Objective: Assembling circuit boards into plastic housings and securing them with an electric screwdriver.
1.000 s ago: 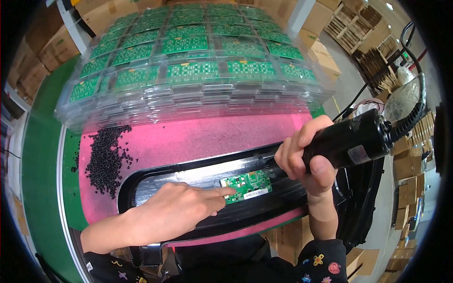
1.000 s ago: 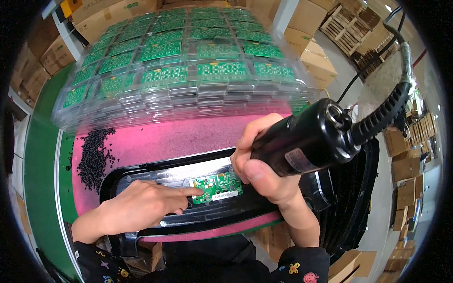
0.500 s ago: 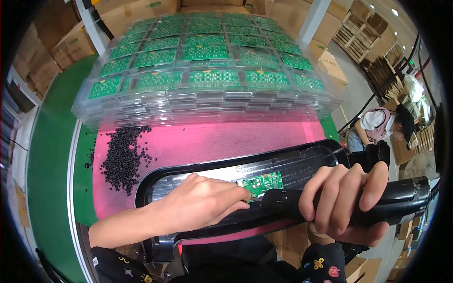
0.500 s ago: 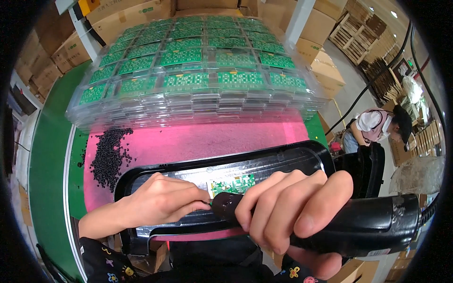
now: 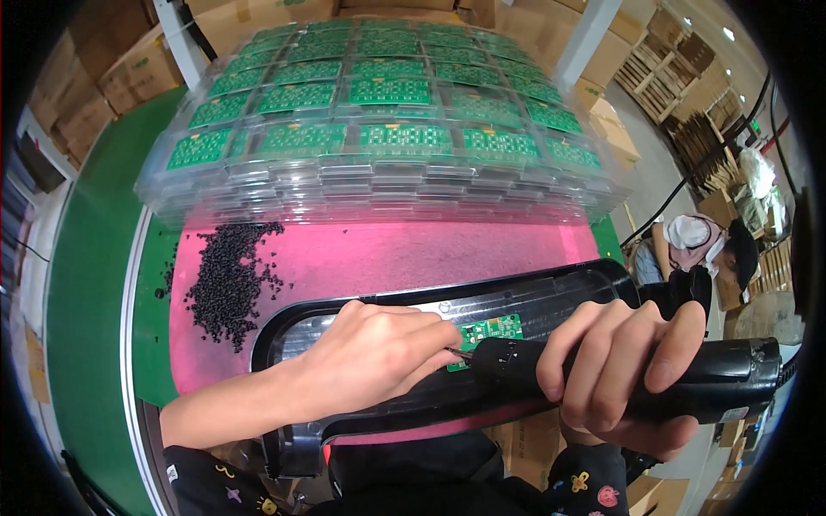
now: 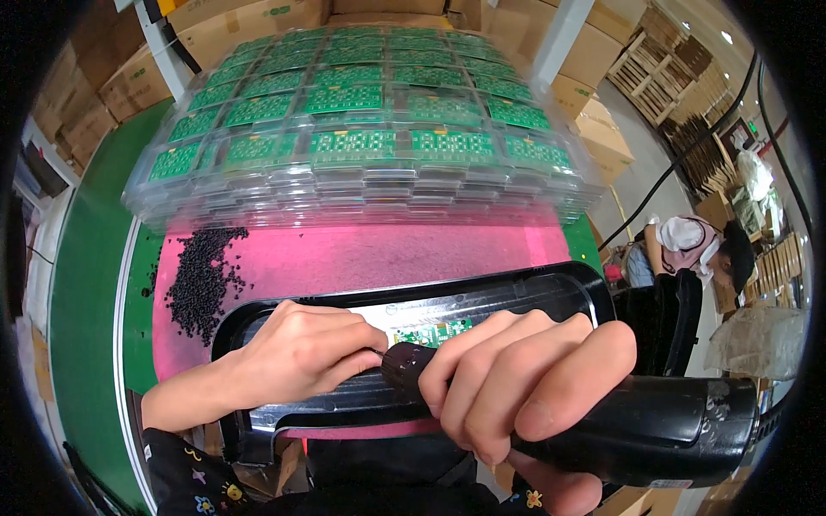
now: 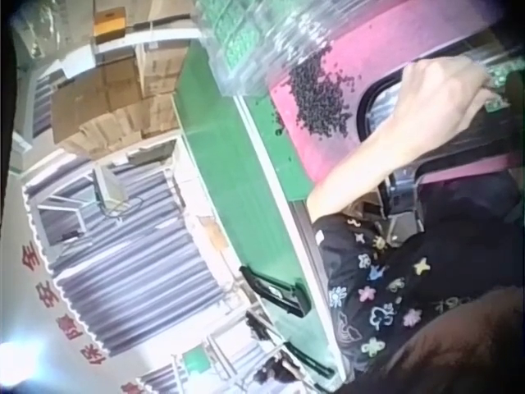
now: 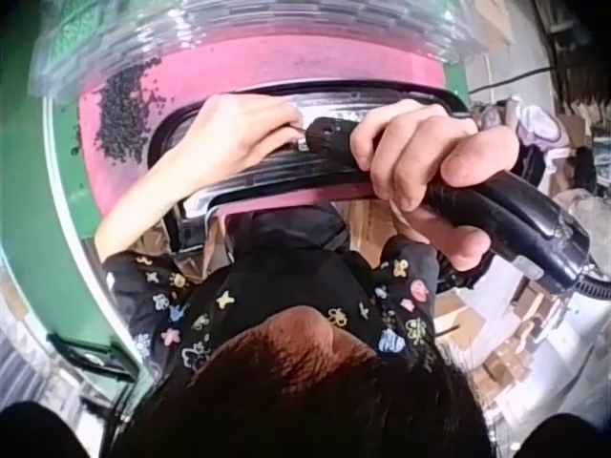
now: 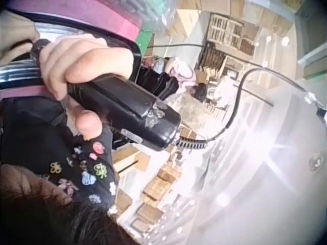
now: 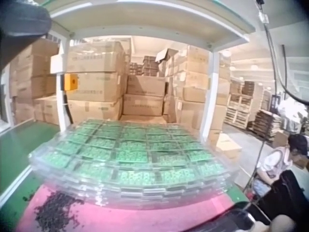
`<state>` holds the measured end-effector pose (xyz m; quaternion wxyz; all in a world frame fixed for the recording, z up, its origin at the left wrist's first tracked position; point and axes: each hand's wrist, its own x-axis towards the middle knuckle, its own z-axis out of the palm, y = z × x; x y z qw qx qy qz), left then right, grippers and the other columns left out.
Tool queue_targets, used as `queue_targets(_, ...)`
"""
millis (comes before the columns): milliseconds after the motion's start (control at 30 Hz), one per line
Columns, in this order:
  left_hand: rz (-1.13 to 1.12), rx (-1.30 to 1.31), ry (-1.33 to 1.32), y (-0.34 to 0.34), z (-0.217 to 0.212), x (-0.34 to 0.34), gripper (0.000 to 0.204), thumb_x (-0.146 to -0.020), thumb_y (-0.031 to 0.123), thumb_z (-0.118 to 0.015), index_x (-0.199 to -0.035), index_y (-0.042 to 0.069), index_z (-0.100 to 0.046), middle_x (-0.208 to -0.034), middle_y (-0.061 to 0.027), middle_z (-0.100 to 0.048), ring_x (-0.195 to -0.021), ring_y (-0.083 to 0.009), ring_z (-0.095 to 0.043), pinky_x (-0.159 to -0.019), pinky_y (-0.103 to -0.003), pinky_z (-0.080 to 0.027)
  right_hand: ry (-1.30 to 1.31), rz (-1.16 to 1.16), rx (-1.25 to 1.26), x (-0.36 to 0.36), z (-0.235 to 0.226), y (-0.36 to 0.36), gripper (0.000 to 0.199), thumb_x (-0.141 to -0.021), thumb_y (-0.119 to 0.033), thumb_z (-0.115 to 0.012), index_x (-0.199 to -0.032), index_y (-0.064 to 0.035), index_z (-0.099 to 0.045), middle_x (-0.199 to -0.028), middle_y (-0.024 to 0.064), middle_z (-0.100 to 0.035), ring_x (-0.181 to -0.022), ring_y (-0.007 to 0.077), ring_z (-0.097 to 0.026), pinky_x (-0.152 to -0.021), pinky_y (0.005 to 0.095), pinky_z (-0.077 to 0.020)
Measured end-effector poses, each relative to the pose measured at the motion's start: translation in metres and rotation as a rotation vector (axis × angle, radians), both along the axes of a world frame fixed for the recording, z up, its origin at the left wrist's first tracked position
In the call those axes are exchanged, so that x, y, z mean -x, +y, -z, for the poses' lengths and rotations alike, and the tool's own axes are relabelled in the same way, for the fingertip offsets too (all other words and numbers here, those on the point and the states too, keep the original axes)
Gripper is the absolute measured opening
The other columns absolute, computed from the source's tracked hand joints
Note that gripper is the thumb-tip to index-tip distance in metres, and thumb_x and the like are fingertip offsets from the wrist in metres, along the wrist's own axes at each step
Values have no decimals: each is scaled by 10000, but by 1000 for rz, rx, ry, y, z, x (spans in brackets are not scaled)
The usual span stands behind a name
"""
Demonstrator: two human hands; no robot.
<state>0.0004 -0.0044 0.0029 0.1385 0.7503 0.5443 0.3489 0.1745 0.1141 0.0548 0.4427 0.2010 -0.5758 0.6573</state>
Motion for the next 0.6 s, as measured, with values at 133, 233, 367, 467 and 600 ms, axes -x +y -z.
queue_targets(133, 2, -6, 27, 1, 1, 1, 170, -817, 111, -726, -938, 42, -628, -807, -91, -663, -734, -271, -673, -568, -373, -534, -12, 3, -45, 6, 1, -1, 384, -924, -367, -682, -1008, -93, -427, -581, 3, -590, -413, 111, -553, -436, 288, -495)
queue_targets(233, 27, -12, 53, 2, 3, 1, 183, -804, 96, -727, -943, 35, -627, -818, -95, -664, -739, -272, -674, -564, -373, -533, -68, -27, -21, 5, 0, 1, 399, -914, -382, -686, -1011, -95, -427, -580, -1, -585, -409, 114, -549, -442, 294, -495)
queue_targets(367, -6, -11, 79, 0, 1, 1, 177, -795, 82, -728, -937, 29, -638, -791, -97, -660, -720, -278, -670, -554, -371, -527, -151, 3, 60, 5, 1, -3, 422, -885, -409, -700, -1009, -108, -432, -579, -9, -574, -403, 119, -532, -442, 302, -479)
queue_targets(467, -47, -65, 40, -1, 0, 0, 153, -802, 75, -722, -923, 22, -645, -750, -102, -651, -692, -287, -660, -545, -369, -516, -284, 110, 98, 3, 3, -6, 422, -867, -408, -698, -1007, -111, -434, -570, -13, -550, -404, 120, -511, -461, 305, -471)
queue_targets(600, -135, -30, 7, -1, 3, 2, 124, -828, 86, -712, -917, 29, -646, -746, -105, -651, -689, -301, -654, -560, -393, -511, -324, 204, 128, 11, 16, -4, 436, -851, -429, -687, -1003, -109, -433, -545, -23, -501, -396, 116, -474, -482, 307, -468)
